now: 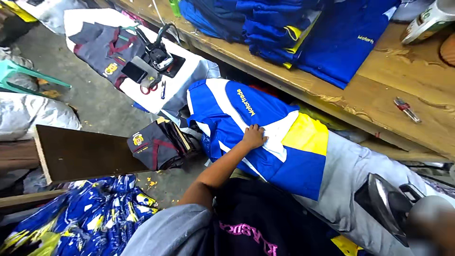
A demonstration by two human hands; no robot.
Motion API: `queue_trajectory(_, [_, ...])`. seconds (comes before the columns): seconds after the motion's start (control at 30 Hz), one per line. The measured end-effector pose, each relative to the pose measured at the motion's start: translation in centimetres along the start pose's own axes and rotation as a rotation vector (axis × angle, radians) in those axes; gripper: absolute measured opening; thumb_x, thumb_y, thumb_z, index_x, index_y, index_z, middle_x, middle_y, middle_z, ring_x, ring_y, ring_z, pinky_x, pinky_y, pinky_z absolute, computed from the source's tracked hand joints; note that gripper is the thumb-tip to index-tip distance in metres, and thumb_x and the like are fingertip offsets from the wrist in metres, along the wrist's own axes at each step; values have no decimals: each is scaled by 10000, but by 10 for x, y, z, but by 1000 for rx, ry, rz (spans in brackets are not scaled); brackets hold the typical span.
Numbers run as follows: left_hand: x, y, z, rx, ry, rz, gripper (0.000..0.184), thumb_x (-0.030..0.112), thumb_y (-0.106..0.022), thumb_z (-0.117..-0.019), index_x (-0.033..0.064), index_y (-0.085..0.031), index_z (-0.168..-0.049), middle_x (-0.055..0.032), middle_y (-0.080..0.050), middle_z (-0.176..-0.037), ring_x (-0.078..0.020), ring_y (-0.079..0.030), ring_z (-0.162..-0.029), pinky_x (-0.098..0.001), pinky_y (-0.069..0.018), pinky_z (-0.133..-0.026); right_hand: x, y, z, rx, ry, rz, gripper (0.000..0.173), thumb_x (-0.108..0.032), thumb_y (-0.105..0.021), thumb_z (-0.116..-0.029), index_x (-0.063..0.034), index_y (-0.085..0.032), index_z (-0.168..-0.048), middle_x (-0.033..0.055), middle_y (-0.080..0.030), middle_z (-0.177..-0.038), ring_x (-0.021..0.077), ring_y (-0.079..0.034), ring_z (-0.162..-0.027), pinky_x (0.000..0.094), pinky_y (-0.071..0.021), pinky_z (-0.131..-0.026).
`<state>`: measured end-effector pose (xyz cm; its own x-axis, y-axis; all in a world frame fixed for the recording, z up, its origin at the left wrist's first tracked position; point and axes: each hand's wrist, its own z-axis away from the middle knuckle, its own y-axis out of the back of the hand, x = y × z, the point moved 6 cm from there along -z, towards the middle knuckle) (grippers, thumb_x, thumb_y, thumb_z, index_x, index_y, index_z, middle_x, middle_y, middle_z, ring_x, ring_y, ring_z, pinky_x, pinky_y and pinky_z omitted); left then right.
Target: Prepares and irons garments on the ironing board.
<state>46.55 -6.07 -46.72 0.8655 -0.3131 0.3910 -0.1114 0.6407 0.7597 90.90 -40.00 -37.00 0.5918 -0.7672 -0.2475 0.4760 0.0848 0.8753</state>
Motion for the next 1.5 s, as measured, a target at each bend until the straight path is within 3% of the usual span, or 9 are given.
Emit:
queue_trajectory(0.23, [-56, 59, 31, 371, -7, 374, 509, 298, -567, -1059, -22, -524, -1453, -280, -425, -1555, -464, -432, -1424, -669, -343, -1140, -4, -1, -36, -189, -41, -109, 528, -327, -704, -968, 120, -602, -1229, 294, -636, -1143, 305, -603, -1009, 531, -463, -957])
queue_trajectory(0.4, [-142, 94, 92, 606, 167, 552, 469, 250, -532, -1076, -55, -516, -1433, -289, -400, -1557, -431, -443, -1416, -553, -392, -1157, -7, -6, -38, -50, -31, -65, 682, -444, -685, -967, 163, -591, -1264, 406, -608, -1217, 485, -606, -1149, 650, -420, -1026])
queue_trajectory(0.5, [-205, 98, 132, 715, 297, 671, 465, 249, -522, -1077, -67, -524, -1418, -318, -452, -1494, -457, -474, -1364, -584, -407, -1121, -43, -2, -15, 1, -53, -130, 669, -436, -633, -996, 138, -548, -1329, 347, -609, -1243, 370, -619, -1122, 525, -454, -1026])
queue_trajectory(0.6, [-252, 101, 158, 788, 417, 765, 450, 243, -494, -1091, -66, -523, -1416, -344, -489, -1435, -462, -494, -1327, -597, -403, -1097, -82, 1, 4, -16, 54, -153, 691, -455, -562, -1026, 163, -520, -1333, 419, -574, -1234, 478, -590, -1140, 638, -433, -1000])
queue_trajectory(0.83, [-305, 119, 129, 690, 403, 723, 351, 162, -479, -1089, -66, -610, -1321, -327, -569, -1355, -448, -540, -1292, -595, -410, -1092, -231, -6, 71, 45, 129, -197, 592, -437, -483, -1052, 119, -548, -1243, 274, -609, -1029, 288, -590, -894, 544, -477, -831])
queue_trajectory(1.03, [-345, 87, 89, 369, 446, 883, 528, 373, -457, -1103, -116, -616, -1223, -323, -649, -1176, -445, -628, -1134, -623, -460, -1018, -357, -49, 109, 86, 106, -229, 576, -511, -465, -1034, 18, -582, -1227, 75, -595, -854, 107, -562, -687, 393, -511, -671])
queue_trajectory(1.27, [-370, 80, 89, 179, 405, 831, 520, 383, -476, -1097, -109, -641, -1067, -292, -659, -1032, -421, -633, -1007, -617, -467, -934, -475, -88, 122, 43, 133, -203, 551, -467, -470, -1052, 33, -556, -1267, 129, -605, -906, 175, -571, -748, 440, -494, -709])
queue_trajectory(1.37, [-375, 107, 87, 242, 369, 764, 428, 324, -526, -1082, -88, -636, -1057, -285, -648, -992, -428, -629, -972, -642, -466, -891, -520, -95, 121, 40, 176, -204, 520, -405, -533, -1054, 52, -547, -1302, 249, -643, -1036, 309, -628, -894, 559, -489, -818])
queue_trajectory(1.5, [-388, 149, 71, 455, 188, 768, 331, 200, -560, -1057, -100, -637, -1174, -311, -624, -1179, -441, -603, -1138, -614, -457, -1005, -570, -102, 110, 37, 262, -255, 474, -404, -550, -1044, 5, -543, -1285, 150, -636, -941, 200, -625, -780, 451, -531, -741])
